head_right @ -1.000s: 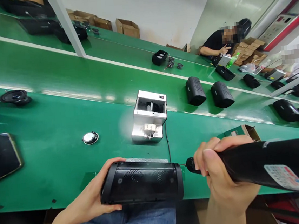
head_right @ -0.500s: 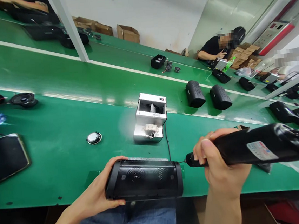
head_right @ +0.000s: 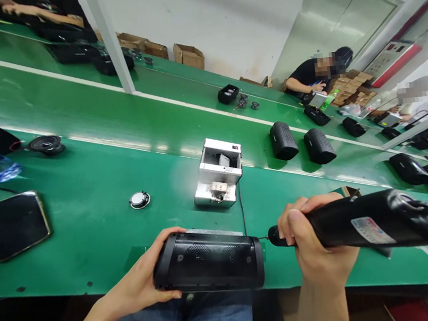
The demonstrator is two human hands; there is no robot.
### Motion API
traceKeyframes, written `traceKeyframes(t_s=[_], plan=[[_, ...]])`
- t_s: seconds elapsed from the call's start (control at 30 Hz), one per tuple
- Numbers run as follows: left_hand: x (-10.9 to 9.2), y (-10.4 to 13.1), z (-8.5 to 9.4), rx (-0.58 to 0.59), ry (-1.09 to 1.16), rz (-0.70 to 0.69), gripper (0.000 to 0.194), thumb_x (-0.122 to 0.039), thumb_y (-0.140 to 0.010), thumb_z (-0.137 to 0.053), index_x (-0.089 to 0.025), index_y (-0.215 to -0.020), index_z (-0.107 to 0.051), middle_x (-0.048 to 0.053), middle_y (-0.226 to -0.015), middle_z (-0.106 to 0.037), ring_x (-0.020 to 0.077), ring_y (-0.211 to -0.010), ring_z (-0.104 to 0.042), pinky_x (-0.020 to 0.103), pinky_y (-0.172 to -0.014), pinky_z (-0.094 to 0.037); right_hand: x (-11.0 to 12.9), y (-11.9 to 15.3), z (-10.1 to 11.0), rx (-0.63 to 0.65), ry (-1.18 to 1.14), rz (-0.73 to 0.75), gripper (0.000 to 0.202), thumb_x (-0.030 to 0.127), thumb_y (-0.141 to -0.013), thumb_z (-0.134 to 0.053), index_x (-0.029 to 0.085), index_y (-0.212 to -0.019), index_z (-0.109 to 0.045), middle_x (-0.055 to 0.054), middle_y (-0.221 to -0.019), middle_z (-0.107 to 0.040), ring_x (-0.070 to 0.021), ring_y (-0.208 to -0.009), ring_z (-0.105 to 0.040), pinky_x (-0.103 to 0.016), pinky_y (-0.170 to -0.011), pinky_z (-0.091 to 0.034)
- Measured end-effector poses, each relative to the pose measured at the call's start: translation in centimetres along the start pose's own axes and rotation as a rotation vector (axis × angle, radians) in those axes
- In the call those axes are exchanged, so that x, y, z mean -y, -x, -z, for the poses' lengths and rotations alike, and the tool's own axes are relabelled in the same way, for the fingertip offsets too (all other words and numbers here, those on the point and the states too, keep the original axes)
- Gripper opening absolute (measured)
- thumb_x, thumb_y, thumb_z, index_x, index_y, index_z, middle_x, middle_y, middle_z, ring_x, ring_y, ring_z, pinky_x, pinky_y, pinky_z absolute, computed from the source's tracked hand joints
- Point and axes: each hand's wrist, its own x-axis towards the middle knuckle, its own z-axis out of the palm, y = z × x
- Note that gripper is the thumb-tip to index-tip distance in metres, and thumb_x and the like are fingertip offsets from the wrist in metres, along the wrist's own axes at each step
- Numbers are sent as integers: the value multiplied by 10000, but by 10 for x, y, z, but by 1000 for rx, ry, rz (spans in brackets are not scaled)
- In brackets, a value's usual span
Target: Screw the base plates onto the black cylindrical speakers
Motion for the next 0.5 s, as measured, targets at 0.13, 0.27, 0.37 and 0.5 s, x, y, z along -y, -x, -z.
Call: traceKeyframes(t_s=[0.13, 0.27, 0.37, 0.5], plan=[[0, 0, 0, 8, 6, 1, 1081, -632, -877, -976, -350, -1686, -317, 145, -1679, -501, 406, -1495, -616, 519, -1251, -554, 3, 3, -3, 15, -5, -20, 208, 80, -976, -803, 219, -986, -649, 70, -657, -580, -117, -461, -525, -268, -450, -473], [2, 1, 0, 8, 13, -5, 1103, -607, -863, -996, -337, -1691, -319, 161, -1686, -499, 423, -1502, -610, 547, -1266, -542, 3, 4, -7, -32, 22, -39, 193, 117, -964, -838, 211, -975, -670, 46, -731, -620, -117, -474, -552, -283, -458, -482], [4, 2, -1, -6, 8, -14, 1110, -529, -852, -1017, -319, -1698, -330, 178, -1703, -483, 439, -1526, -592, 572, -1296, -518, -1, 4, -6, -29, 13, -37, 196, 126, -962, -844, 213, -968, -668, 49, -731, -612, -112, -469, -541, -279, -455, -472], [4, 2, -1, -25, -26, -32, 1121, -442, -833, -1026, -302, -1712, -344, 189, -1700, -496, 439, -1520, -605, 569, -1301, -524, 3, 3, -2, 7, 9, -34, 197, 132, -967, -837, 221, -984, -661, 64, -681, -585, -119, -458, -531, -279, -452, -473]])
